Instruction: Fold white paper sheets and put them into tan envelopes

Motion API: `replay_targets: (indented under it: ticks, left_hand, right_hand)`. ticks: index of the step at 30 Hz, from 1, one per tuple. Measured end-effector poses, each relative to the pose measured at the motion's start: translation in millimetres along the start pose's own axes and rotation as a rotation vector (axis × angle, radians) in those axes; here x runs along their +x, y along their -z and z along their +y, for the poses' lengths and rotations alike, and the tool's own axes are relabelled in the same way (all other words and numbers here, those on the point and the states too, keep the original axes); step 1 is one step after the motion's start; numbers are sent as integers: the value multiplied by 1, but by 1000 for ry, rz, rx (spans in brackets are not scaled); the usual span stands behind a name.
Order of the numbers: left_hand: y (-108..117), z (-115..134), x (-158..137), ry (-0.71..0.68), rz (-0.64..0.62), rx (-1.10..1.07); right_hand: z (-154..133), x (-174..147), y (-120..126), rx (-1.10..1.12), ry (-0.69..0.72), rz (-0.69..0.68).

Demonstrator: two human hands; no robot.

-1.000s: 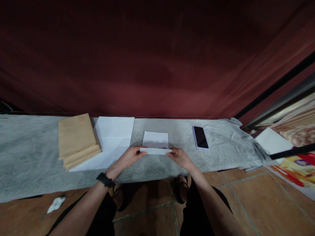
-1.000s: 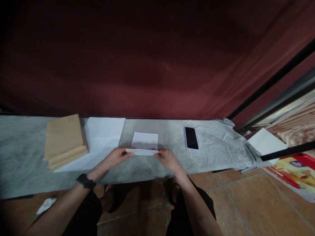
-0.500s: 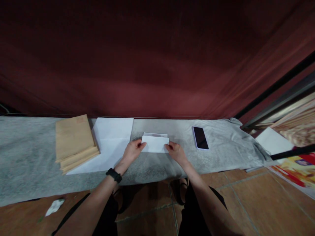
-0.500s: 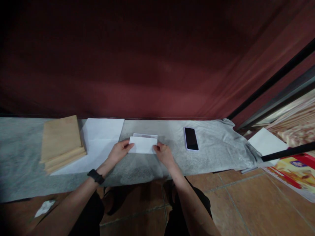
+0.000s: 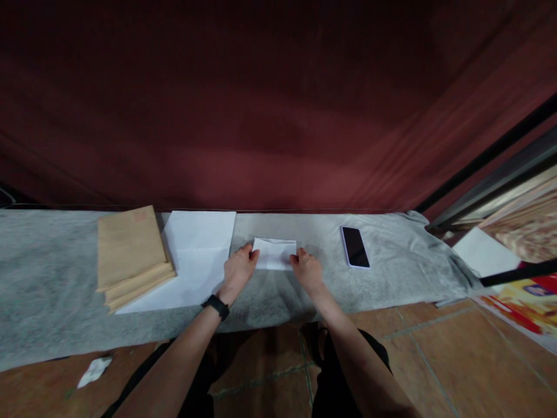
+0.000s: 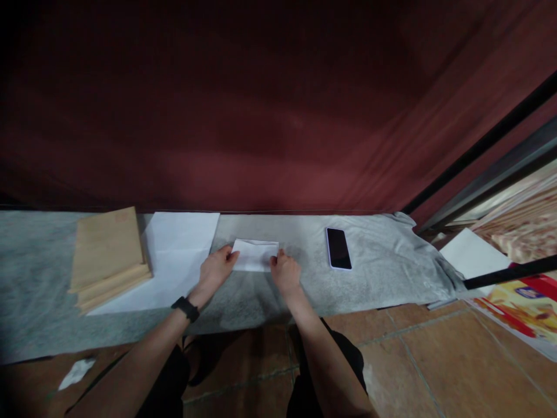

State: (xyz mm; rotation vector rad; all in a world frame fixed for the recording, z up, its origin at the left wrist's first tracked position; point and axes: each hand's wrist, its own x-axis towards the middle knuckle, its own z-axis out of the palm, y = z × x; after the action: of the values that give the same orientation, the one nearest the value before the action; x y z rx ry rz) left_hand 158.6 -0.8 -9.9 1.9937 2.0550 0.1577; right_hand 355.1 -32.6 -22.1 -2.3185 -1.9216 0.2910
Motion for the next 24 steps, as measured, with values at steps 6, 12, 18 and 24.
replay_targets:
  ticks: [6, 12, 18, 24]
  left_hand:
    - [-3, 4, 2, 14, 25, 29]
    - [-9, 7, 3, -7, 99, 58]
    - [-11, 11, 3, 3, 89, 70]
    - [-12, 12, 1, -14, 112, 83]
  right_hand:
    - [-7, 1, -2, -57, -22, 26]
    - [-8, 2, -2, -57, -49, 52]
    - [-16, 2, -1, -8, 134, 194]
    - [-27, -3, -25, 104, 387, 167]
